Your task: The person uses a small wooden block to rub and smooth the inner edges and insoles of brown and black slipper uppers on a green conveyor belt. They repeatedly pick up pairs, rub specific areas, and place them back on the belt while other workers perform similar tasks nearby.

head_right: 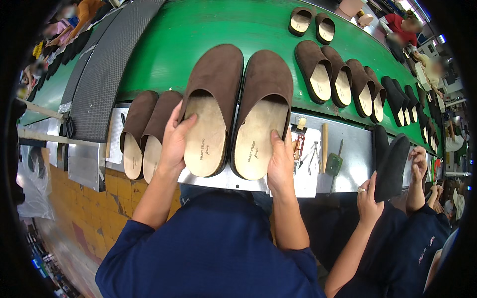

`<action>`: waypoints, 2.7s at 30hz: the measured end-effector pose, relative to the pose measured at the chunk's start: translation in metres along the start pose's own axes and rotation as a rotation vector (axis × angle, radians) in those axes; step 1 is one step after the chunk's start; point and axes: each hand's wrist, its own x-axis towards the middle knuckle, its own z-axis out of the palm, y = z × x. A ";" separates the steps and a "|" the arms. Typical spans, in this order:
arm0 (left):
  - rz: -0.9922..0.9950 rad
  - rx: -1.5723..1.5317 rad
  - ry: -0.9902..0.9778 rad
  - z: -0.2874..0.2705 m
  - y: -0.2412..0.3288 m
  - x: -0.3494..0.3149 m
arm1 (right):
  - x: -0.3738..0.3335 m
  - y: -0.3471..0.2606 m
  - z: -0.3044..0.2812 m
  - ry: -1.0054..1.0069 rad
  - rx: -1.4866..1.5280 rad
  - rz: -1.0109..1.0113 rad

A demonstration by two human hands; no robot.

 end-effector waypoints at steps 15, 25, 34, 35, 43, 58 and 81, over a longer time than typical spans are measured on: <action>-0.374 -0.548 -0.127 -0.015 -0.013 -0.003 | -0.009 0.022 -0.019 -0.219 0.549 0.108; -0.416 -0.689 -0.178 -0.047 -0.014 -0.007 | 0.006 0.060 0.022 -0.291 0.040 0.378; -0.225 -0.710 -0.071 -0.100 0.016 0.045 | 0.044 0.078 0.040 -0.190 -0.083 0.270; -0.134 -0.697 -0.058 -0.105 0.041 0.073 | 0.050 0.090 0.020 -0.142 -0.063 0.318; 0.328 -0.782 0.699 -0.195 0.314 0.282 | 0.065 0.137 -0.043 -0.104 -0.319 0.299; 0.473 1.416 0.497 -0.169 0.041 -0.066 | 0.032 0.111 -0.002 -0.052 -0.282 0.078; -0.004 0.667 0.221 -0.076 -0.058 -0.022 | -0.004 0.108 -0.036 0.090 -0.513 -0.009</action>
